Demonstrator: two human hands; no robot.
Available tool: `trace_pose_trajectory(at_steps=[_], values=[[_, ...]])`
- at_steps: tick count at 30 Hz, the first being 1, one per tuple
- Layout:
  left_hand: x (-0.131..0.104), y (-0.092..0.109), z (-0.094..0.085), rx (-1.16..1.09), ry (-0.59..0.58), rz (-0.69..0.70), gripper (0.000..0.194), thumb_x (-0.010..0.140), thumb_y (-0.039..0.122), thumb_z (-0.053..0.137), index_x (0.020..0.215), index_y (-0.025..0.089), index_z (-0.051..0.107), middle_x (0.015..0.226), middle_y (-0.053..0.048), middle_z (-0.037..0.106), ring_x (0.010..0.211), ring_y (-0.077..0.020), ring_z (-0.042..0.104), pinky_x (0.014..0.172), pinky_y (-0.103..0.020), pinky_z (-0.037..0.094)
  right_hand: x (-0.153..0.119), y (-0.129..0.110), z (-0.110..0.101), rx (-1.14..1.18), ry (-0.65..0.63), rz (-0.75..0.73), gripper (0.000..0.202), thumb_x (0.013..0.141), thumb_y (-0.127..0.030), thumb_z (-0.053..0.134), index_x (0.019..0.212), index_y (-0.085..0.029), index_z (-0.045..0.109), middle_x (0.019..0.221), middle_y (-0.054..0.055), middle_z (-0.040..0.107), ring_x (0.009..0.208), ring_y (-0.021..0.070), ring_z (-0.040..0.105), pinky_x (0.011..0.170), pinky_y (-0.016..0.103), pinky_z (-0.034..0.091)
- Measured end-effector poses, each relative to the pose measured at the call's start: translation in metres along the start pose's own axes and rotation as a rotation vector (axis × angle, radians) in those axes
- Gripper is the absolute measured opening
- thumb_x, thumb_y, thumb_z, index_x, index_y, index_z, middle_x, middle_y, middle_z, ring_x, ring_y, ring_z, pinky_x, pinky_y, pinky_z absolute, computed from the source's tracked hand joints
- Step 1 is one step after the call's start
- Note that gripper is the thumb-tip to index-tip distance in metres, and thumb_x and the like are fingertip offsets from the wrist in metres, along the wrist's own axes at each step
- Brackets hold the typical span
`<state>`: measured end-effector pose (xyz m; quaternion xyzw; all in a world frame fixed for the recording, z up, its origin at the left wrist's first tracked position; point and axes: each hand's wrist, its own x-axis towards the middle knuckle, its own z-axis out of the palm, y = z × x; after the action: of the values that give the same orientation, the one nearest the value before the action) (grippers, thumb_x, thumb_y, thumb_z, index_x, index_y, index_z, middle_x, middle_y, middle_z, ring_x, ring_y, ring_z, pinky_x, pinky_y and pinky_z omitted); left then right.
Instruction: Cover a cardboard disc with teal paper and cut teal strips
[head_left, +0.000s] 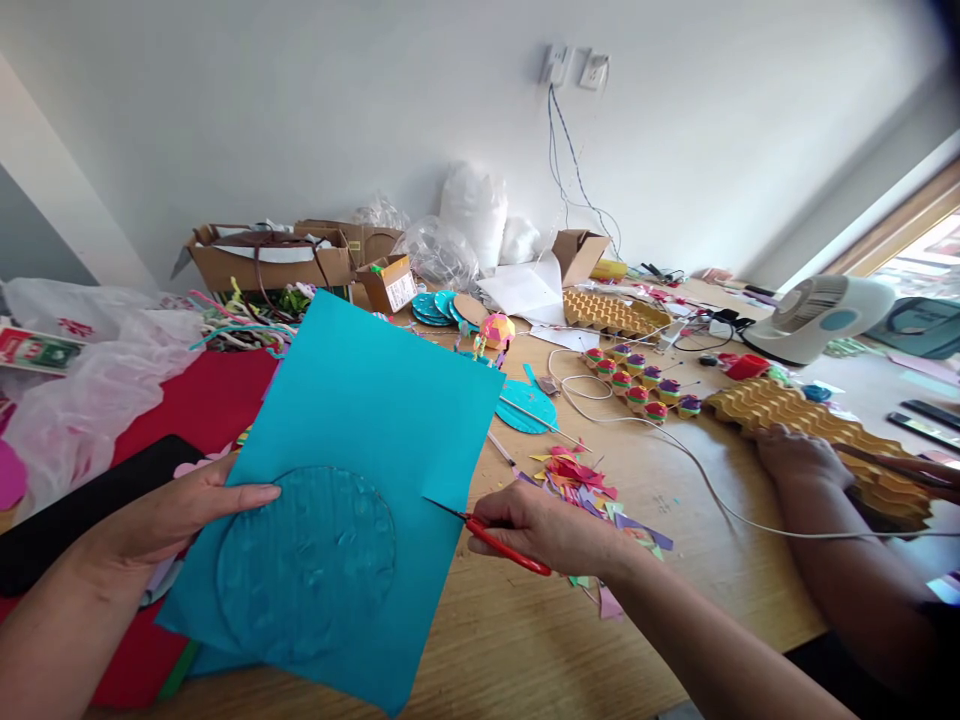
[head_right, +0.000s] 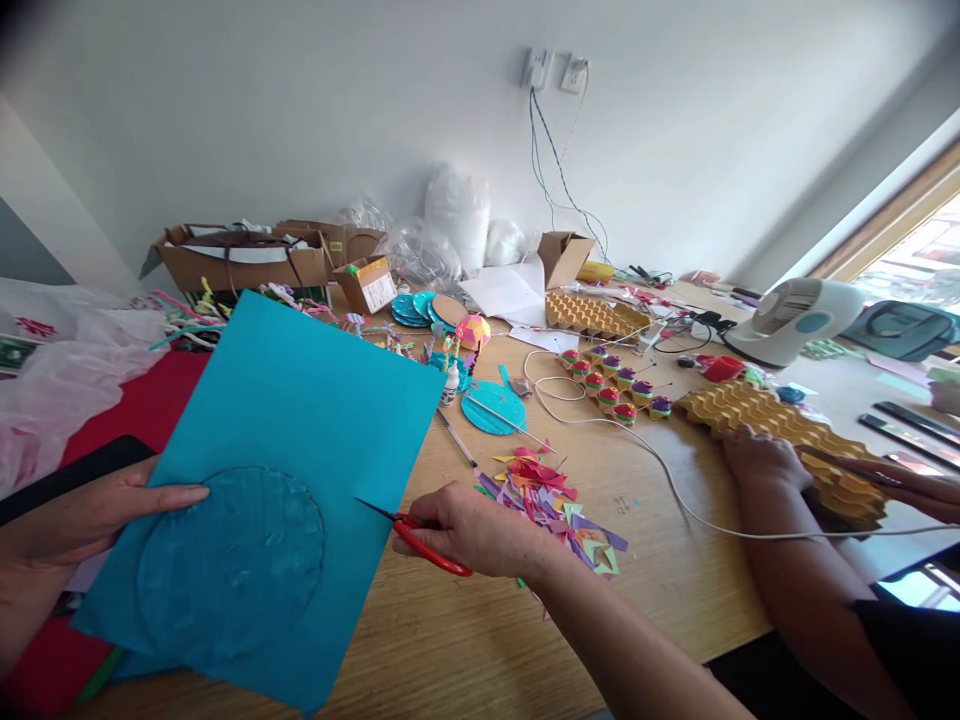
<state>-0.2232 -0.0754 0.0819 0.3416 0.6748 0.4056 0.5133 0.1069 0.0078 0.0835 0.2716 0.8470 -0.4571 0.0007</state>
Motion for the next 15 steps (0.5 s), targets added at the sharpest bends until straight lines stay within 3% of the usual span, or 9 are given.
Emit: trace_pose_trajectory(at_steps=[2,4,15], values=[[0.0002,-0.0016,-0.0013,-0.083,-0.147,-0.072,0.066,0.058,0.032,0.076,0.119,0.025,0.051,0.097,-0.003,0.071,0.101,-0.0305,0.059,0.083,-0.044,0.050,0.0003,-0.0005,-0.0006,-0.011,-0.003,-0.006,0.033,0.086,-0.040,0.043,0.072,-0.014,0.058,0.062,-0.004,0.049,0.052,0.0054,0.037,0.046,0.017,0.028],[0.0006,-0.0031,-0.0023,-0.128,-0.210,-0.117,0.069,0.062,0.030,0.074,0.125,0.026,0.044,0.096,-0.002,0.072,0.098,-0.0296,0.061,0.083,-0.043,0.050,0.0009,-0.0021,-0.0016,-0.036,-0.035,-0.007,0.035,0.087,-0.042,0.041,0.072,-0.014,0.056,0.061,-0.004,0.047,0.051,0.0057,0.037,0.046,0.017,0.028],[-0.0027,0.0024,0.0001,-0.187,-0.197,-0.121,0.068,0.059,0.026,0.077,0.121,0.024,0.050,0.096,-0.005,0.071,0.094,-0.0315,0.063,0.080,-0.044,0.052,0.0005,-0.0044,-0.0048,0.037,-0.120,-0.003,0.037,0.086,-0.047,0.040,0.070,-0.015,0.049,0.060,-0.003,0.046,0.053,0.0064,0.041,0.048,0.018,0.031]])
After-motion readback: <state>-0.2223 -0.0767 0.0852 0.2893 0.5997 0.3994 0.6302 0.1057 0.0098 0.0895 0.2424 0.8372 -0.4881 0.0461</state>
